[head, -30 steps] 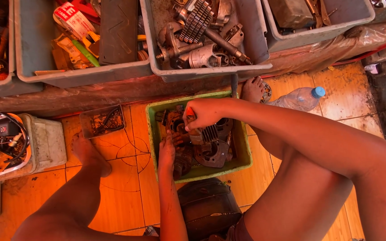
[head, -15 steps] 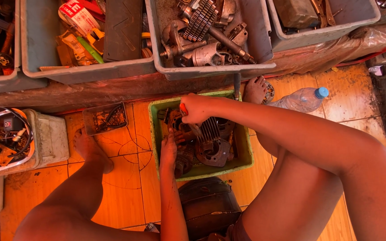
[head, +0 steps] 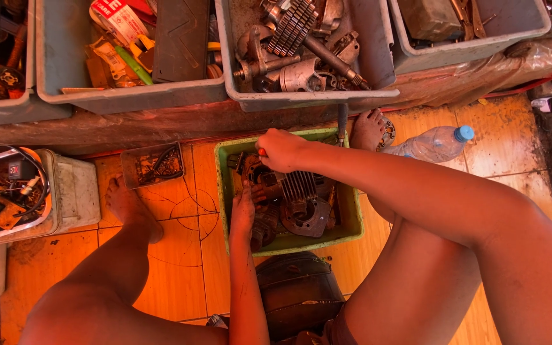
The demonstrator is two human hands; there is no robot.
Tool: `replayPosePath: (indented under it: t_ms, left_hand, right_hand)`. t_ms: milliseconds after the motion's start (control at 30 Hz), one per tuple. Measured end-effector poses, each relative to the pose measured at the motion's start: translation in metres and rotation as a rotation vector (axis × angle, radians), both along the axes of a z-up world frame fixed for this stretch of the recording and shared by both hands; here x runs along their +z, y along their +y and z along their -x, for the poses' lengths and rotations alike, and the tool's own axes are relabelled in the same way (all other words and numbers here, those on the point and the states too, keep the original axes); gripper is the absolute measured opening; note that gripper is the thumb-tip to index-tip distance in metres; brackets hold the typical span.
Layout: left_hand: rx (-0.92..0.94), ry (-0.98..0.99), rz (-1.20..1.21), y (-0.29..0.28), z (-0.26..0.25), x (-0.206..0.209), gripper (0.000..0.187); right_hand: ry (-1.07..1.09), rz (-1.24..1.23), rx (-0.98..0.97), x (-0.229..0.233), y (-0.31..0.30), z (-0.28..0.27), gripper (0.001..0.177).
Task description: Cleaning grime and deposits from a motorcycle engine cylinder head using a brush, solvent, and a scraping tool.
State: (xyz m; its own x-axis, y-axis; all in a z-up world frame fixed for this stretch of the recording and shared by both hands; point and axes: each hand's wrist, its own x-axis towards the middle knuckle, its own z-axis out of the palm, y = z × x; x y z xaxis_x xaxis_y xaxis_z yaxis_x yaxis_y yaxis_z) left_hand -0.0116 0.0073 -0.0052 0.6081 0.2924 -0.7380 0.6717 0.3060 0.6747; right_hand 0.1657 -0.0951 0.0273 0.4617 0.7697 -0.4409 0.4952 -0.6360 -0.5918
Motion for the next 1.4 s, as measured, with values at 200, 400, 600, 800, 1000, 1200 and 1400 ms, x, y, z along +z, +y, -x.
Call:
replayPosePath:
  t_ms: [200,400,600,800,1000,1200,1400]
  left_hand:
    - [-0.007,0.063,-0.02,-0.004,-0.003,0.022,0.096]
    - [-0.002,0.073,-0.031,0.003,-0.001,-0.007,0.104]
    - [-0.023,0.095,-0.015,-0.008,-0.009,0.042,0.101]
    - [-0.02,0.093,-0.04,0.003,0.001,-0.006,0.1]
    - [0.004,0.103,-0.022,0.004,0.002,-0.009,0.098]
    - [-0.006,0.089,-0.013,0.004,0.005,-0.029,0.096]
    - [0.004,0.1,0.022,0.002,-0.003,0.006,0.098]
  right_hand:
    - [0.116,-0.042,-0.186,0.004,0.01,-0.01,0.04]
    - [0.077,0.057,-0.217,-0.037,0.013,-0.012,0.032]
    - [0.123,0.079,-0.286,-0.032,0.005,-0.015,0.048]
    - [0.159,0.008,-0.357,-0.036,0.015,-0.022,0.048]
    - [0.53,-0.008,-0.31,-0.031,0.016,-0.025,0.068]
    - [0.035,0.056,-0.062,-0.065,0.01,-0.028,0.026]
    - [0.185,-0.046,-0.185,-0.031,0.013,-0.018,0.023]
